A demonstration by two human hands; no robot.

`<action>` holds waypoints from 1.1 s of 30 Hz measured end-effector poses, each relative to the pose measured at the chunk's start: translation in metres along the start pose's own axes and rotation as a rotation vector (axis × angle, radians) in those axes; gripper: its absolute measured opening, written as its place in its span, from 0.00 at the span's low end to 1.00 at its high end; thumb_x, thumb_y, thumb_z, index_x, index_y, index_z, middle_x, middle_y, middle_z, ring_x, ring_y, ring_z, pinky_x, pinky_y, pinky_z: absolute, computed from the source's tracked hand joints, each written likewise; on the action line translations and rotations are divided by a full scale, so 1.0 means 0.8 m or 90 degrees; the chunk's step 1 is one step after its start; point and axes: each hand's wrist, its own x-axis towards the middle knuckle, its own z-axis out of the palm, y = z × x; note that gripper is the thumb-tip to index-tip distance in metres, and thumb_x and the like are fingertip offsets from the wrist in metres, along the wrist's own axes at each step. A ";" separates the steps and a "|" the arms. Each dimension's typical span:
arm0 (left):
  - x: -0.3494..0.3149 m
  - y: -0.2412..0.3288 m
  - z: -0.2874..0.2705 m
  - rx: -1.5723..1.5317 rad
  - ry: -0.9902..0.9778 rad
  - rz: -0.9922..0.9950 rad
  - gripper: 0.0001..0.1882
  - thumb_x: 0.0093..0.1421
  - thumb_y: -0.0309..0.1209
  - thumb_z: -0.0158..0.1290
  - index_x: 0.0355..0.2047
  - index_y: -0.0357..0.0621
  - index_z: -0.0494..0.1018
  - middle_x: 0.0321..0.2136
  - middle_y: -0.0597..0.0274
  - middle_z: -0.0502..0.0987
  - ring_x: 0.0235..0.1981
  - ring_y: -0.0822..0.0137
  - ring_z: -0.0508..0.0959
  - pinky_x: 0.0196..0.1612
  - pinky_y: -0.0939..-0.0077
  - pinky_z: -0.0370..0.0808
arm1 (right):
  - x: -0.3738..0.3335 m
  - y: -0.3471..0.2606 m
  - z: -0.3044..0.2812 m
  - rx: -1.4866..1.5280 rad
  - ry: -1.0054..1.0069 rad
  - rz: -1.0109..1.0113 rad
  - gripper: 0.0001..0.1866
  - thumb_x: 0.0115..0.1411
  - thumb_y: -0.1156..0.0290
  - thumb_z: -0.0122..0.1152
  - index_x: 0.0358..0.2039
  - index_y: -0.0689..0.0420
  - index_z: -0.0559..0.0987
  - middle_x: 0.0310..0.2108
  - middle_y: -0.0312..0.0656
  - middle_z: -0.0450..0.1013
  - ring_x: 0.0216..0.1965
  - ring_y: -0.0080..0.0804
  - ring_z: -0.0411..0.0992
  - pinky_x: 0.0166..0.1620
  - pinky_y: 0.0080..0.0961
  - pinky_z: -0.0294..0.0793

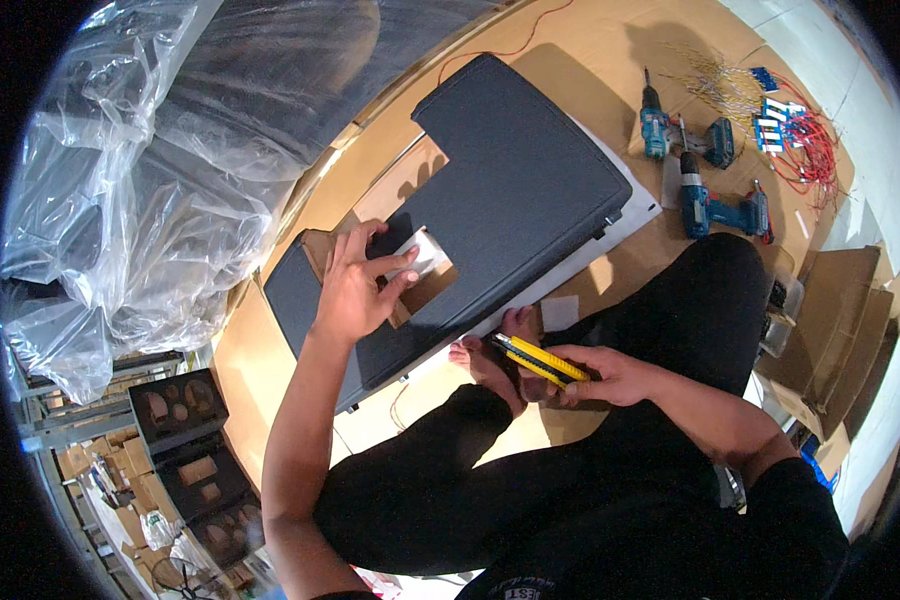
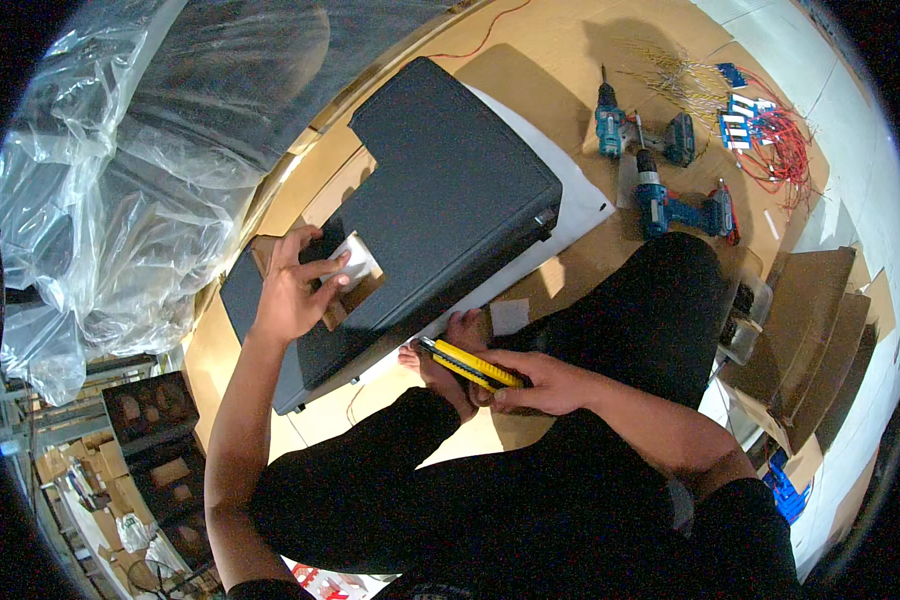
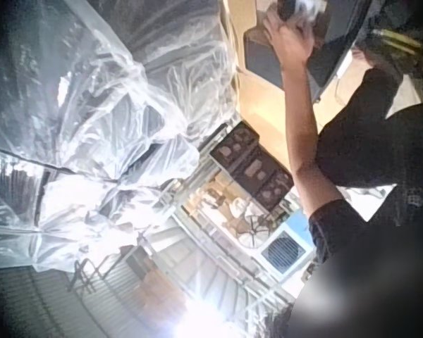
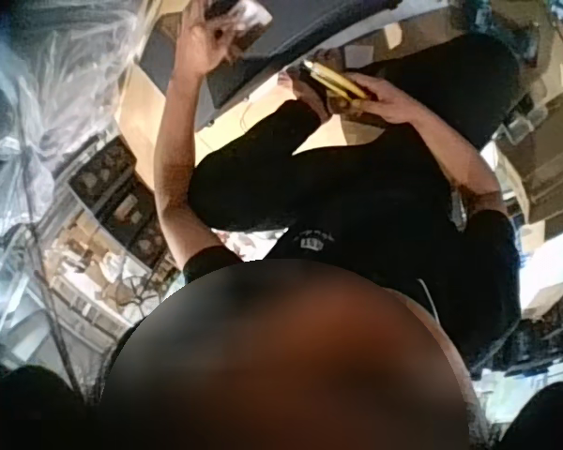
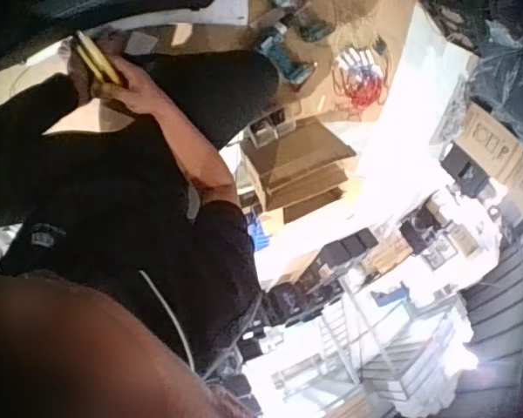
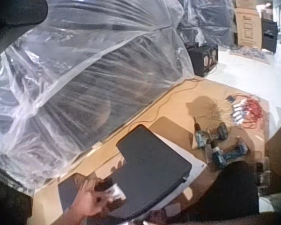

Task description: The person assembles an electronic device by placing a battery into a black plastic casing, securing it with foam padding, and attaching a backplate with screws. They use a utility knife to trim the foam and a power drill to fasten the screws.

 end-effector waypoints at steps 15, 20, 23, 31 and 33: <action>-0.020 -0.045 0.036 -0.216 -0.045 -0.065 0.20 0.60 0.42 0.62 0.53 0.77 0.79 0.69 0.59 0.60 0.69 0.48 0.61 0.69 0.44 0.55 | 0.014 0.014 -0.012 -0.408 0.184 0.038 0.23 0.59 0.75 0.62 0.56 0.59 0.73 0.48 0.53 0.71 0.52 0.51 0.72 0.55 0.41 0.72; -0.029 -0.060 0.039 -0.190 -0.048 -0.038 0.19 0.63 0.44 0.57 0.55 0.80 0.77 0.70 0.61 0.58 0.69 0.50 0.60 0.70 0.40 0.52 | 0.024 0.010 -0.023 -0.718 0.151 0.122 0.23 0.58 0.78 0.59 0.56 0.56 0.75 0.49 0.52 0.72 0.56 0.49 0.69 0.59 0.43 0.70; -0.026 -0.060 0.038 -0.210 -0.048 -0.028 0.19 0.64 0.43 0.56 0.55 0.80 0.77 0.71 0.62 0.58 0.68 0.49 0.61 0.69 0.41 0.54 | 0.053 0.014 -0.086 -0.956 0.155 0.275 0.25 0.55 0.78 0.59 0.56 0.54 0.76 0.53 0.51 0.72 0.60 0.49 0.67 0.61 0.46 0.68; -0.023 -0.065 0.054 -0.348 0.034 0.009 0.29 0.54 0.40 0.64 0.58 0.75 0.75 0.67 0.59 0.66 0.65 0.50 0.67 0.67 0.46 0.58 | 0.066 0.067 -0.177 -1.054 -0.017 0.606 0.30 0.64 0.54 0.46 0.64 0.54 0.69 0.66 0.49 0.65 0.67 0.50 0.61 0.65 0.59 0.57; -0.027 -0.065 0.051 -0.327 0.076 -0.037 0.34 0.51 0.40 0.67 0.60 0.68 0.73 0.64 0.58 0.69 0.65 0.51 0.68 0.66 0.49 0.62 | 0.080 0.026 -0.113 -1.104 0.028 0.452 0.27 0.61 0.59 0.63 0.60 0.54 0.73 0.60 0.49 0.71 0.61 0.48 0.69 0.63 0.43 0.67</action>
